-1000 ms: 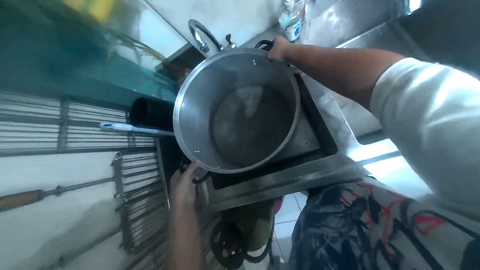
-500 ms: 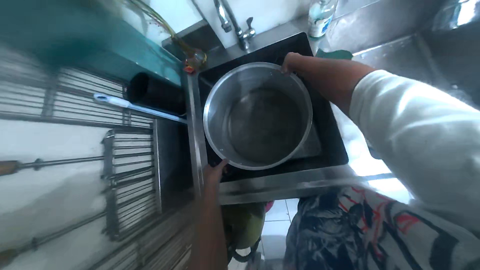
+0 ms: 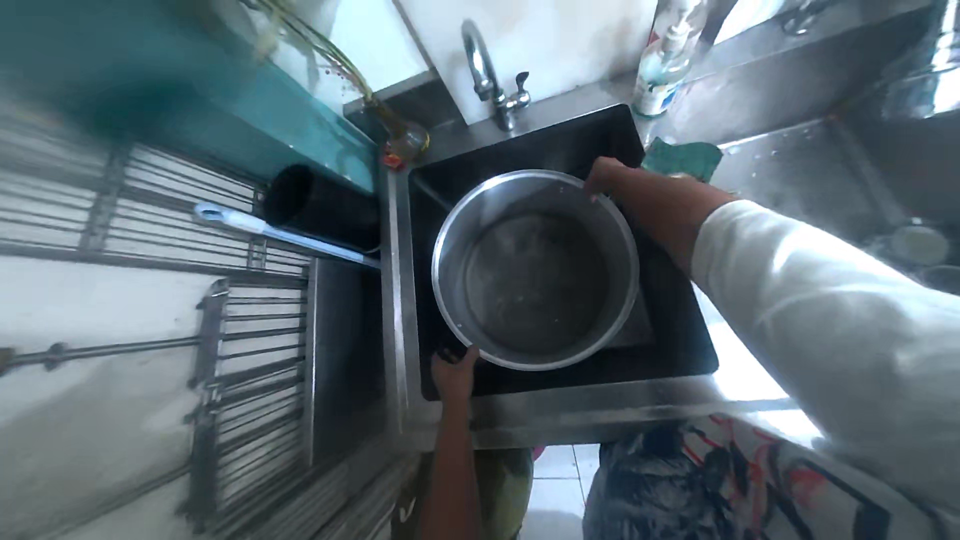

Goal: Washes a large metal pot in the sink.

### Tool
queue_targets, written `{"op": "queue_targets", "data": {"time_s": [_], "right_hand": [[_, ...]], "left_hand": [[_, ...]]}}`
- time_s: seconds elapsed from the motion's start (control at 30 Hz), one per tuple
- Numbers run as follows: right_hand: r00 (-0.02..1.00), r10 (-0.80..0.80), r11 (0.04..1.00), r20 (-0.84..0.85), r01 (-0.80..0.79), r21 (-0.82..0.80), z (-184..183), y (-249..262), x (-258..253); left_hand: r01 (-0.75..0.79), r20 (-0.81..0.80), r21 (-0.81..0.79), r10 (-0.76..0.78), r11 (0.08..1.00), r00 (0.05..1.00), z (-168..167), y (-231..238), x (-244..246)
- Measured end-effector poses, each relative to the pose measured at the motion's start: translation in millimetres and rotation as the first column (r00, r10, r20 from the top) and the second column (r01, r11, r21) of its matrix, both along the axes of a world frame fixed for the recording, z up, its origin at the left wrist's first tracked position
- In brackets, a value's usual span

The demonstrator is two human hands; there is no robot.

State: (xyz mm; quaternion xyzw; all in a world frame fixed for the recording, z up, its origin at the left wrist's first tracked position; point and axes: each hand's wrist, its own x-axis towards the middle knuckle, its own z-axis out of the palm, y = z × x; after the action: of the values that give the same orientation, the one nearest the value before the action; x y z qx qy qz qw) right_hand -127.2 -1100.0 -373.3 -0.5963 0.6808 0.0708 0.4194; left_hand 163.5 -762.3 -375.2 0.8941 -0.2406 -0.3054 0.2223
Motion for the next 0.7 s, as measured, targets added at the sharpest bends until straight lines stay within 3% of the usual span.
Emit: {"op": "queue_targets", "data": {"time_s": [0.13,0.2,0.27,0.33,0.53,0.7], "right_hand": [[0.975,0.182,0.980,-0.127,-0.190,-0.055,22.9,-8.1,18.5],[0.970,0.209,0.937,-0.124,-0.235,-0.258,53.5,-19.8,40.6],[0.961,0.268,0.834,-0.071,-0.269,-0.482,71.3,-44.7,64.1],[0.939,0.339,0.743,-0.058,-0.305,-0.595,79.1,-72.6,81.5],[0.903,0.380,0.757,-0.199,-0.427,-0.495,77.8,-89.2,102.5],[0.886,0.410,0.714,-0.216,-0.459,-0.530,29.4,-48.5,105.0]], "left_hand": [[-0.009,0.013,-0.054,0.010,0.998,1.000,-5.4,2.7,-0.9],[-0.015,0.032,-0.088,0.018,0.996,0.999,-7.7,3.3,-2.9],[-0.009,0.065,-0.109,0.016,0.994,0.998,-12.2,6.2,-4.5],[-0.014,0.087,-0.127,0.025,0.992,0.996,-13.1,3.9,-7.6],[-0.029,0.095,-0.156,0.044,0.987,0.994,-7.5,2.2,-12.2],[0.012,0.125,-0.146,0.007,0.989,0.992,-5.1,1.5,-13.0]]}}
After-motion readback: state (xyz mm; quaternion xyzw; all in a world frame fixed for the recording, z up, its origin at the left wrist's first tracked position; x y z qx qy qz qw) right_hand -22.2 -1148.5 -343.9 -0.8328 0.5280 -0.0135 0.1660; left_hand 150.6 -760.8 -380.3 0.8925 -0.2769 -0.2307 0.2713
